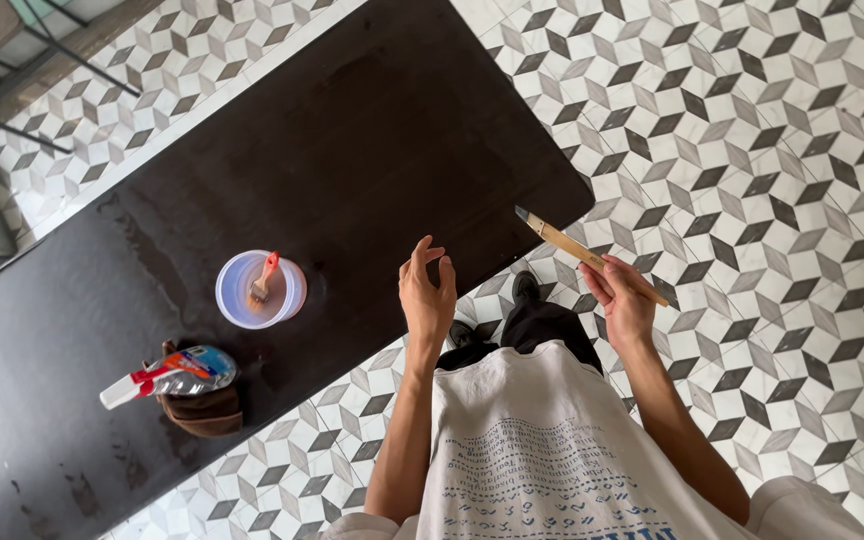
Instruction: The person uses a brush to apply a liquid from a container onto a dark wooden table, spreading it across the surface. They repeatedly dip the brush into the container to reload the liquid and continue wiping the table. A spray bottle and a cloth are also visible on the table.
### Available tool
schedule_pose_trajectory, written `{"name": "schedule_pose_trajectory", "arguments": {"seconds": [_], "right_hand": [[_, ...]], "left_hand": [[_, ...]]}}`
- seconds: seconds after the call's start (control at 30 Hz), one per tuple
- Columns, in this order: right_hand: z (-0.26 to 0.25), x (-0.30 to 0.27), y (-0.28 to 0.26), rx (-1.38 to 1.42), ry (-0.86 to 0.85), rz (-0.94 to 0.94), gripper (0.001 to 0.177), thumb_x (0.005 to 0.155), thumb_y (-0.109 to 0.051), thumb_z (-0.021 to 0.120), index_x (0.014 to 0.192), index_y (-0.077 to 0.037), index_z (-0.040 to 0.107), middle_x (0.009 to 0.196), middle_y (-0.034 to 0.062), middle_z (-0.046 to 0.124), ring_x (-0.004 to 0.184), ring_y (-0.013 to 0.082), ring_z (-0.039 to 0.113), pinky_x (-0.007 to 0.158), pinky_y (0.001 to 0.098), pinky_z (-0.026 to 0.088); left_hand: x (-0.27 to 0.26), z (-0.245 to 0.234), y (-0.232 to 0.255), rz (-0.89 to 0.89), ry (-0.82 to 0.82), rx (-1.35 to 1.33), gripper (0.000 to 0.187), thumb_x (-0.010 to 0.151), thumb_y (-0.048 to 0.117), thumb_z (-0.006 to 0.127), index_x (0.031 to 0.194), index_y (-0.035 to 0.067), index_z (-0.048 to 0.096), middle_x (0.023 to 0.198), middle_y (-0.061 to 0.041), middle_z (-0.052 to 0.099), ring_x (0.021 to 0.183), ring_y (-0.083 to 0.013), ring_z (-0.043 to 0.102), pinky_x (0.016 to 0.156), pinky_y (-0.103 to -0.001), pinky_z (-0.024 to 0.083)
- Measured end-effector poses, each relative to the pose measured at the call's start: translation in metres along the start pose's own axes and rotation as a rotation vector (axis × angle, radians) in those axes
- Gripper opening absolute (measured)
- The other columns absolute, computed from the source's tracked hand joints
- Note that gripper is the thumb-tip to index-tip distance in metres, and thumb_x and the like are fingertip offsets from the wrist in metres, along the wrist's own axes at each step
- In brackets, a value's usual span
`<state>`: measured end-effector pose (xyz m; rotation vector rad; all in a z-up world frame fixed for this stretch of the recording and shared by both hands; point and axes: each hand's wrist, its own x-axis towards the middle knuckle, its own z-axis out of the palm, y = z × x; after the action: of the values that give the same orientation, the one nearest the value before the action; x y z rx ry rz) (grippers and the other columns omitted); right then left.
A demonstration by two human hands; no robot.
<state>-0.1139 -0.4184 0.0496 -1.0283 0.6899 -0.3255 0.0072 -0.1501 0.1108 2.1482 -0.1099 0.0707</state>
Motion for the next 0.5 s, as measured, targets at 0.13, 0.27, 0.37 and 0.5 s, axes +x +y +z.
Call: {"name": "schedule_pose_trajectory", "arguments": {"seconds": [0.13,0.27,0.37,0.5], "right_hand": [[-0.011,-0.003,0.005,-0.152,0.014,-0.023,0.027,0.106,-0.008,0.054,0.126,0.010,0.059,0.117,0.0226,0.070,0.106,0.0268,0.073,0.094,0.0313,0.063],[-0.019,-0.004,0.017,-0.254,-0.027,-0.119,0.028,0.104,-0.007,0.059,0.126,0.010,0.062,0.113,0.0224,0.072,0.102,0.0253,0.075,0.091,0.0312,0.064],[-0.024,-0.004,0.025,-0.338,-0.124,-0.225,0.028,0.104,-0.010,0.062,0.125,0.008,0.065,0.111,0.0202,0.074,0.100,0.0230,0.074,0.091,0.0304,0.064],[-0.025,-0.011,0.027,-0.577,-0.184,-0.289,0.030,0.102,-0.014,0.064,0.126,0.004,0.066,0.110,0.0165,0.076,0.100,0.0189,0.075,0.089,0.0285,0.064]], "left_hand": [[-0.002,0.003,0.001,0.007,-0.022,0.010,0.040,0.096,0.014,0.065,0.133,0.001,0.060,0.112,-0.011,0.076,0.115,-0.0333,0.065,0.100,-0.045,0.050],[-0.004,0.005,0.002,0.003,-0.042,-0.004,0.039,0.095,0.014,0.065,0.132,0.001,0.060,0.111,-0.010,0.076,0.114,-0.0327,0.065,0.098,-0.044,0.051],[-0.006,0.007,0.001,0.009,-0.047,-0.003,0.038,0.095,0.013,0.065,0.131,0.001,0.061,0.110,-0.010,0.077,0.113,-0.0329,0.065,0.098,-0.045,0.051],[-0.007,0.009,0.001,-0.011,-0.055,0.005,0.036,0.095,0.013,0.066,0.129,0.002,0.063,0.108,-0.010,0.077,0.112,-0.0319,0.066,0.098,-0.044,0.051]]}}
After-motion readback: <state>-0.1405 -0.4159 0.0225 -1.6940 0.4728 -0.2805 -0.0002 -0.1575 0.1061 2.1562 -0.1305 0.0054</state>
